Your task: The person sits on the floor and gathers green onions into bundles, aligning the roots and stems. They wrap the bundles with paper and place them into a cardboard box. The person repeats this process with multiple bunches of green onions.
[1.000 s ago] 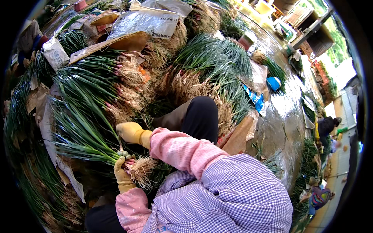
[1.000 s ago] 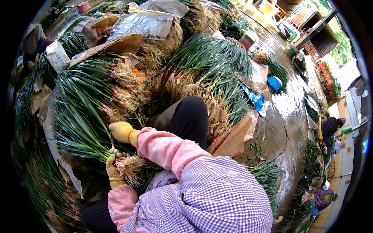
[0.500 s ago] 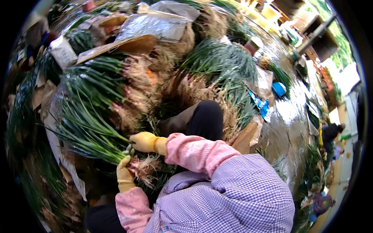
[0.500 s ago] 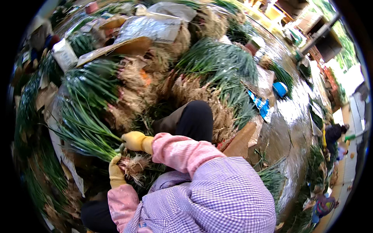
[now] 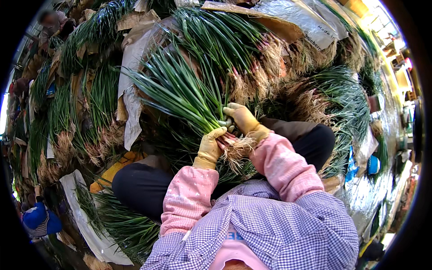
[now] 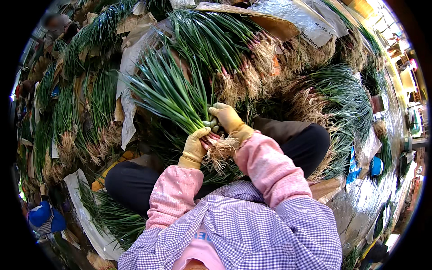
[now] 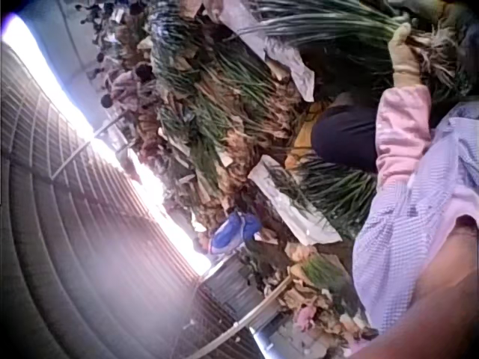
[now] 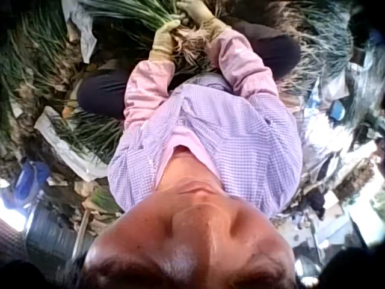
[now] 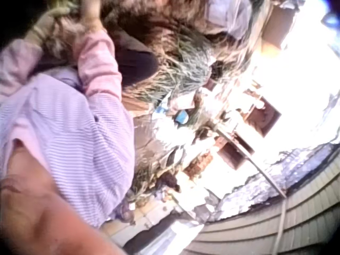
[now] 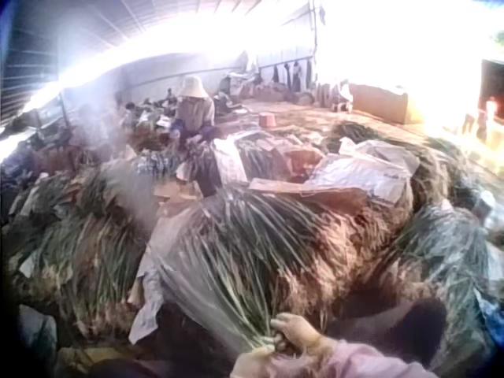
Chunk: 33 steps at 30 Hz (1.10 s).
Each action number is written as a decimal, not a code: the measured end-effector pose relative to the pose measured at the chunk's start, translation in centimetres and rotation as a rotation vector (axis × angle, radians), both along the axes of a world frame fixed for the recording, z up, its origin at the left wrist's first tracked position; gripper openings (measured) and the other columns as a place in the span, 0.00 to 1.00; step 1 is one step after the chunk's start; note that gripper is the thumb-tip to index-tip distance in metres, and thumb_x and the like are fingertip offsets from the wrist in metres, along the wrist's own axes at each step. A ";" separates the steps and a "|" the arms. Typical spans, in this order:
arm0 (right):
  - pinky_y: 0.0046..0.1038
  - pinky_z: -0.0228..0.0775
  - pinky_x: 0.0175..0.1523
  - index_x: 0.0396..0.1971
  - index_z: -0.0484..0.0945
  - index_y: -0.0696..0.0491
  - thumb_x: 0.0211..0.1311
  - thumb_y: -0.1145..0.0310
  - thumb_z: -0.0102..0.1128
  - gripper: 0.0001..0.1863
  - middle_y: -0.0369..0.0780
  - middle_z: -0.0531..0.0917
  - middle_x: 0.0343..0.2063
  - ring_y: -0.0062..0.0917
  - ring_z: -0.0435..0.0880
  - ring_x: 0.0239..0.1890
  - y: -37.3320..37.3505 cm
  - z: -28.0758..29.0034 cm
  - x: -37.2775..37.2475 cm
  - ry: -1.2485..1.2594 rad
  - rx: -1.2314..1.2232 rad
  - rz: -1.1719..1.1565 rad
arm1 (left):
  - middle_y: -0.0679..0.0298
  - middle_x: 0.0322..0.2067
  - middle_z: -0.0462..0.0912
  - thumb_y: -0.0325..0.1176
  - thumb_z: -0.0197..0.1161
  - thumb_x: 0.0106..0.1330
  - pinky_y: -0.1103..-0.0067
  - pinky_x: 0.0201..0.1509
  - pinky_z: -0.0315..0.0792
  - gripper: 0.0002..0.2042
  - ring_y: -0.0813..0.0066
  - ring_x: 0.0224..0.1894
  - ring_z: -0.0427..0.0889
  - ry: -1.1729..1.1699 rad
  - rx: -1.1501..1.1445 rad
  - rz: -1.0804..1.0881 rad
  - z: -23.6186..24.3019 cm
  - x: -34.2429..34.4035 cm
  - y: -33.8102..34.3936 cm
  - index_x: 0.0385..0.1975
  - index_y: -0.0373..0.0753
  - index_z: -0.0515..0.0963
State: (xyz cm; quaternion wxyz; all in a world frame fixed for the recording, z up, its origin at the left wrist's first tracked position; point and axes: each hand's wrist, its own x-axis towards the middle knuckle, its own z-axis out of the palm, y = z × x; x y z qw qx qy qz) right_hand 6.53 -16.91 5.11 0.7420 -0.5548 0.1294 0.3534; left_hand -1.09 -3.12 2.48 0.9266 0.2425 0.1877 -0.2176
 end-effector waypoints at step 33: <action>0.22 0.70 0.41 0.54 0.66 0.55 0.53 0.77 0.51 0.24 0.40 0.78 0.41 0.24 0.78 0.37 -3.6 1.2 -0.8 -0.825 -0.363 0.231 | 0.50 0.37 0.78 0.20 0.54 0.51 0.60 0.56 0.66 0.13 0.52 0.44 0.76 -0.030 -0.195 -0.068 0.0 0.9 1.0 0.39 0.30 0.72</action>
